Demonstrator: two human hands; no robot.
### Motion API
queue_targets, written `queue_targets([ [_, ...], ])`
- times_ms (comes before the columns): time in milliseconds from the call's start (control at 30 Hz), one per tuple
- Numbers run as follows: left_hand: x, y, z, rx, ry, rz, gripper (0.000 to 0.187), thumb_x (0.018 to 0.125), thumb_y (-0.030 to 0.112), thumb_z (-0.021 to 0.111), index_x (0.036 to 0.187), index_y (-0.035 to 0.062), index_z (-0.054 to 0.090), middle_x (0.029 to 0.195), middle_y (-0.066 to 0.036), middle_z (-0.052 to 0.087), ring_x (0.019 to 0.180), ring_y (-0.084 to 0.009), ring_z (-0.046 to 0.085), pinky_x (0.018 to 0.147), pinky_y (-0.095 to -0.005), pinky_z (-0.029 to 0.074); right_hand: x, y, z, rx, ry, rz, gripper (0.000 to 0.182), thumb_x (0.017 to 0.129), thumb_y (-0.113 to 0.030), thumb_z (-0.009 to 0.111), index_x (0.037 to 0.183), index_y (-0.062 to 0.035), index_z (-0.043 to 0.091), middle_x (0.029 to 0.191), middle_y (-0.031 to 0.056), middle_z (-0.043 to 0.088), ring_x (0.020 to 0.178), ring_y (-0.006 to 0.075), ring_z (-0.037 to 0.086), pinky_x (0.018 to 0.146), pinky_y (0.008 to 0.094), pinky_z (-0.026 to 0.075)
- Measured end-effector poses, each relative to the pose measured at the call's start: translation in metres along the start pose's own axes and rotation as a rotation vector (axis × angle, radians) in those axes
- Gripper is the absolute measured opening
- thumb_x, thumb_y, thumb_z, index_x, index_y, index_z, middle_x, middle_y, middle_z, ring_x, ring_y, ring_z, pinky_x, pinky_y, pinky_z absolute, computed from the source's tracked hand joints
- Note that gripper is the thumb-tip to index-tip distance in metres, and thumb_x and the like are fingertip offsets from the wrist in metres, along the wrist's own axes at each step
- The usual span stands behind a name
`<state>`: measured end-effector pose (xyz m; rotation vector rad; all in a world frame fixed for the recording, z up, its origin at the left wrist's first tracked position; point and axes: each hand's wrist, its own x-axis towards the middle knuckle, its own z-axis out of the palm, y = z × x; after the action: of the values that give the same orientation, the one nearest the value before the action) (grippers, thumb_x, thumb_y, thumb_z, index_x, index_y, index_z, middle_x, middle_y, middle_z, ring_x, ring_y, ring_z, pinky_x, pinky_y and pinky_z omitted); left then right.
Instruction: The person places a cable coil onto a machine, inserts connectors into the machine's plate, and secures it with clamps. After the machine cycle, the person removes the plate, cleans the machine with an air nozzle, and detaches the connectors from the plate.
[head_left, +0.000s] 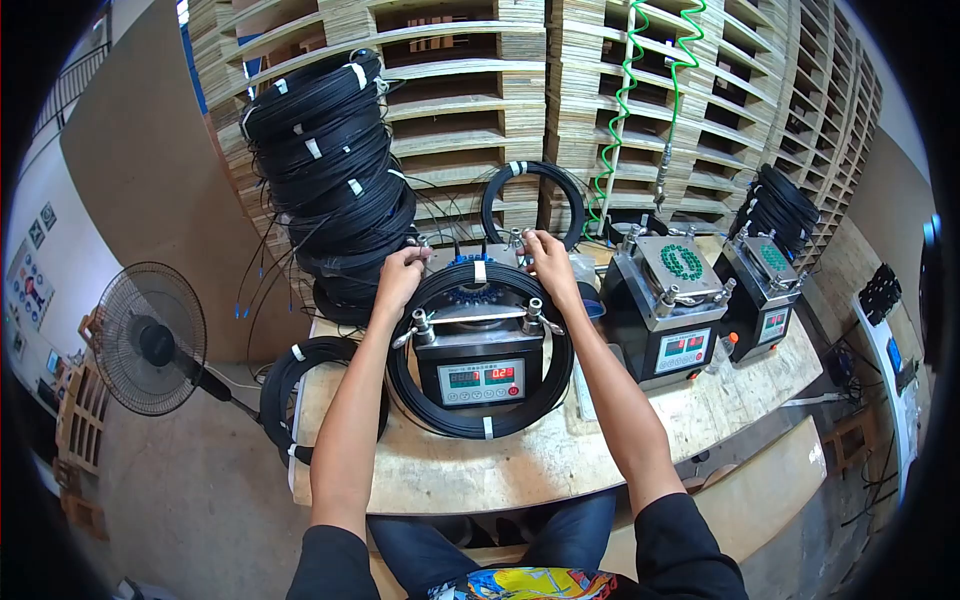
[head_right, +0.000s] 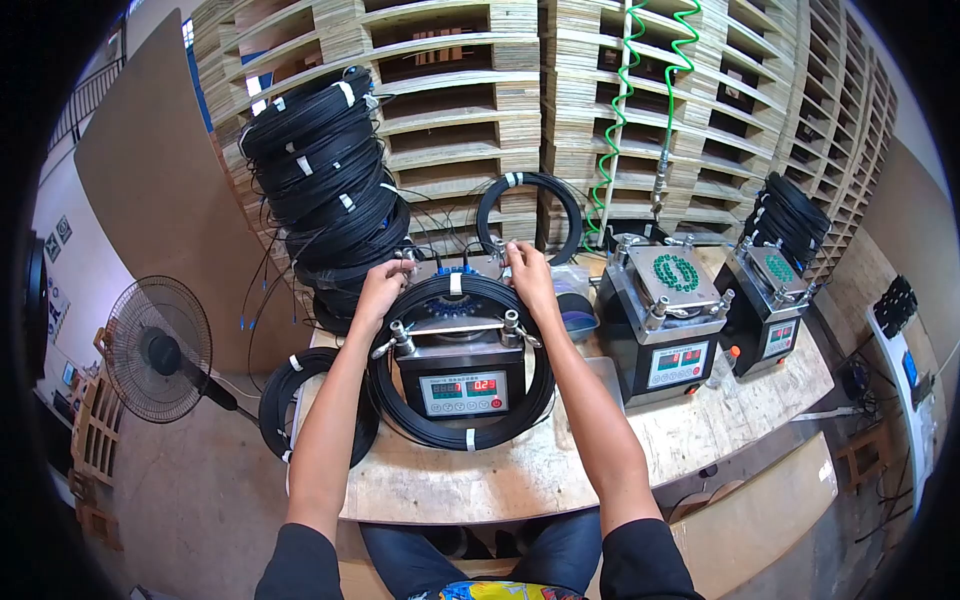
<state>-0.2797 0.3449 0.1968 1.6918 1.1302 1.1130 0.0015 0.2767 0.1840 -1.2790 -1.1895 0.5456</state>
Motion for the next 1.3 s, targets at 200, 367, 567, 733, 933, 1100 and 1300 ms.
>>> queue_targets([
  [200,0.001,-0.001,-0.001,-0.009,-0.007,0.001,0.032,0.092,0.001,0.055,0.117,-0.0005,0.074,0.104,-0.012,0.076,0.088,-0.0163,0.069,0.08,-0.0298,0.053,0.0,0.001,0.002,0.013,0.017,-0.013,0.041,0.108,-0.032,0.054,0.121,0.0047,0.066,0.087,0.0126,0.074,0.061,0.0155,0.067,0.056,0.0307,0.052],
  [367,0.0,0.001,-0.001,-0.02,-0.021,-0.014,0.034,0.092,0.0,0.053,0.118,-0.0004,0.074,0.105,-0.013,0.076,0.088,-0.016,0.069,0.08,-0.0292,0.053,-0.001,-0.002,0.001,0.017,0.011,-0.012,0.039,0.107,-0.03,0.054,0.121,0.0049,0.066,0.088,0.013,0.074,0.063,0.016,0.068,0.057,0.0303,0.053],
  [567,-0.001,0.002,-0.001,-0.014,-0.006,-0.001,0.033,0.092,0.0,0.053,0.117,-0.0002,0.075,0.102,-0.012,0.076,0.085,-0.0148,0.068,0.078,-0.0292,0.052,0.0,0.001,0.003,0.037,0.029,-0.04,0.039,0.107,-0.03,0.054,0.121,0.0048,0.066,0.089,0.0125,0.074,0.063,0.0158,0.067,0.057,0.0305,0.053],
  [733,-0.003,0.007,-0.002,0.018,-0.038,-0.014,0.033,0.094,-0.002,0.05,0.119,-0.0029,0.072,0.103,-0.006,0.073,0.086,-0.0112,0.064,0.077,-0.0253,0.049,0.001,0.002,0.002,0.018,0.009,0.001,0.04,0.107,-0.031,0.054,0.122,0.0046,0.066,0.088,0.0127,0.074,0.061,0.0158,0.066,0.056,0.0309,0.053],
  [933,0.0,0.002,-0.001,0.012,-0.004,-0.002,0.029,0.093,0.001,0.056,0.115,-0.0006,0.075,0.101,-0.011,0.076,0.084,-0.0138,0.066,0.077,-0.0282,0.051,0.001,0.002,0.001,0.014,0.011,-0.007,0.04,0.107,-0.031,0.054,0.121,0.0038,0.066,0.087,0.0129,0.075,0.061,0.0159,0.067,0.055,0.0313,0.053],
  [1100,-0.002,0.003,-0.001,-0.01,-0.013,0.009,0.03,0.093,0.001,0.055,0.116,-0.0005,0.075,0.102,-0.011,0.076,0.084,-0.0139,0.066,0.077,-0.0281,0.051,0.001,0.004,0.001,0.019,0.011,-0.004,0.039,0.107,-0.032,0.054,0.121,0.0034,0.066,0.087,0.0124,0.075,0.062,0.016,0.067,0.056,0.0309,0.053],
  [1300,-0.001,0.004,-0.001,-0.012,-0.018,-0.009,0.031,0.092,0.001,0.055,0.116,0.0,0.075,0.104,-0.011,0.076,0.087,-0.0144,0.067,0.079,-0.0283,0.051,0.0,0.001,0.001,-0.007,0.007,0.018,0.04,0.107,-0.033,0.054,0.123,0.0022,0.066,0.087,0.0114,0.075,0.063,0.0154,0.067,0.058,0.0306,0.053],
])
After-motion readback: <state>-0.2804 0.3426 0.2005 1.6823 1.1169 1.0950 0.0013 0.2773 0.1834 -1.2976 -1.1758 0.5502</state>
